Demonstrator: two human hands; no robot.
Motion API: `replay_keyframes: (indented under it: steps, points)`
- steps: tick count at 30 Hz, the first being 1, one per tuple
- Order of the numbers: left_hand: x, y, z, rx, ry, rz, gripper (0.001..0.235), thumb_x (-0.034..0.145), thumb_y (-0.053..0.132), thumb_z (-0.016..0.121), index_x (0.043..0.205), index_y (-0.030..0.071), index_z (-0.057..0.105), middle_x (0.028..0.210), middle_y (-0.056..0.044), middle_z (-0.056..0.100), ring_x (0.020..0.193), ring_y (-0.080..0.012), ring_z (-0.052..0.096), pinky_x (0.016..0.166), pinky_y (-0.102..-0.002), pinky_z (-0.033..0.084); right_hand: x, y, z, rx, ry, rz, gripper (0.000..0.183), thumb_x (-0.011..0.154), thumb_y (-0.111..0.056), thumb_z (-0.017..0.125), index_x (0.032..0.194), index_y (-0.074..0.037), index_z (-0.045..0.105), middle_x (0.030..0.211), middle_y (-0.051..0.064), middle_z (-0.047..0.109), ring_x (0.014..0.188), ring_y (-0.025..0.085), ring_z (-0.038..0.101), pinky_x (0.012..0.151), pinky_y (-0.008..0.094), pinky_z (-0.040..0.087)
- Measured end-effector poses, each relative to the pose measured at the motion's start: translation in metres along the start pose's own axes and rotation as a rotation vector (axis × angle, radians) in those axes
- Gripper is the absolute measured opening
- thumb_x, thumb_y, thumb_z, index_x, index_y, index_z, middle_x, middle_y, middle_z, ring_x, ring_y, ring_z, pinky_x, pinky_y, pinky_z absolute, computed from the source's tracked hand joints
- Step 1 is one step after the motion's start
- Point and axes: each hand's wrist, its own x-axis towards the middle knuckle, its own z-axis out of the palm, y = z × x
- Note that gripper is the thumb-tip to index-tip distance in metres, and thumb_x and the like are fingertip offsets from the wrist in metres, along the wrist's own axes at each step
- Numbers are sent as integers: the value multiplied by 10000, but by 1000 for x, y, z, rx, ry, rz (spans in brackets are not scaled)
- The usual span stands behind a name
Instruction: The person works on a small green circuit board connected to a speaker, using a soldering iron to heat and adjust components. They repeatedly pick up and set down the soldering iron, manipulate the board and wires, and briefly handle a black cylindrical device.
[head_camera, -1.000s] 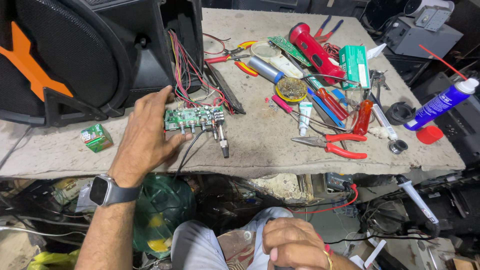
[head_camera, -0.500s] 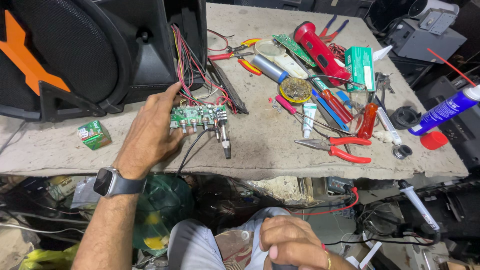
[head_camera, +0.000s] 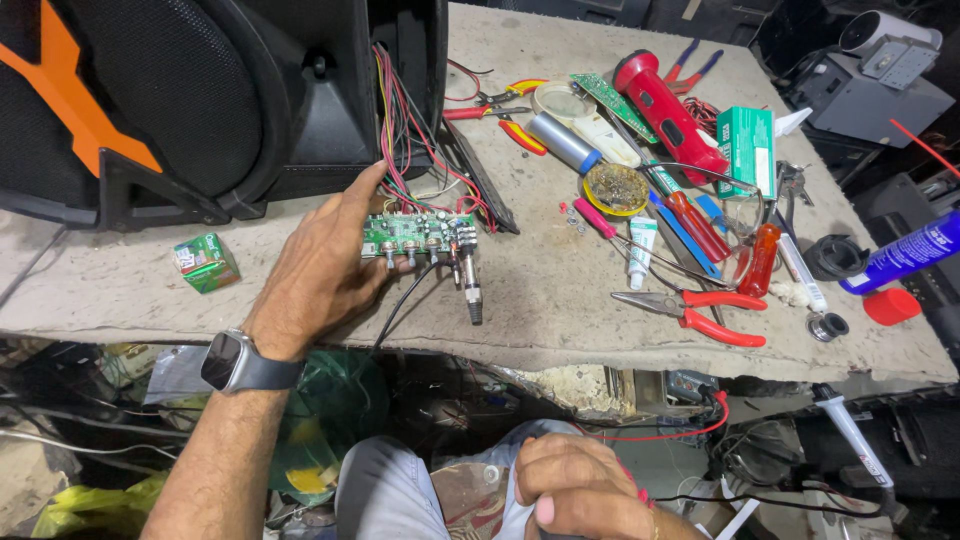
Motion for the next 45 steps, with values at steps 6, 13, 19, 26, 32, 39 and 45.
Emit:
replay_keyframes:
  steps: [6, 13, 19, 26, 32, 39, 45]
  points:
    - [-4, -2, -1, -12, 19, 84, 975, 708, 9, 777, 1545, 24, 276, 1209, -230, 653, 1082, -448, 603, 907, -507, 482, 13, -11, -10, 177, -17, 162, 242, 1099, -211, 403, 1129, 17, 478, 948, 241, 633, 734, 322, 647, 697, 483, 575]
    - [-11, -1, -5, -70, 60, 71, 971, 713, -53, 702, 1572, 35, 259, 1145, -224, 631, 1027, -437, 614, 832, -506, 496, 34, 2, -19, -175, 512, 636, 434, 1046, -283, 579, 1342, -35, 381, 994, 130, 586, 705, 181, 624, 572, 306, 521]
    - [-12, -5, -7, -142, 112, 115, 963, 724, -54, 678, 1580, 43, 247, 1161, -207, 653, 1005, -415, 642, 822, -489, 522, 41, 39, -90, -219, 298, 1294, 583, 916, -307, 629, 1407, -77, 416, 747, 68, 606, 459, 134, 493, 392, 287, 385]
    - [-14, -10, -7, -161, 124, 98, 932, 754, -15, 653, 1586, 30, 237, 1209, -221, 654, 1021, -417, 651, 848, -482, 525, 66, 67, -89, -597, -44, 1322, 528, 896, -331, 681, 1317, -41, 550, 802, 91, 694, 621, 143, 572, 511, 333, 445]
    - [-15, -13, -4, -169, 141, 82, 932, 775, 35, 677, 1590, 16, 224, 1216, -234, 666, 1030, -408, 667, 878, -472, 532, 101, 77, -81, -1087, -328, 1052, 518, 885, -435, 706, 1180, -10, 677, 977, 191, 736, 819, 286, 707, 718, 438, 545]
    - [-14, -16, -2, -167, 164, 111, 920, 812, 81, 696, 1589, -12, 212, 1185, -221, 695, 1034, -411, 679, 893, -476, 534, 103, 50, -39, -1030, -71, 960, 400, 910, -391, 725, 1093, -35, 729, 775, 107, 751, 615, 189, 698, 589, 342, 540]
    - [-15, -11, -4, -165, 133, 61, 936, 828, 170, 755, 1574, -25, 226, 1144, -212, 705, 948, -385, 701, 822, -454, 554, 82, 90, -5, -270, 137, 1209, 370, 932, -309, 694, 1126, 5, 711, 784, 59, 731, 606, 91, 654, 535, 257, 541]
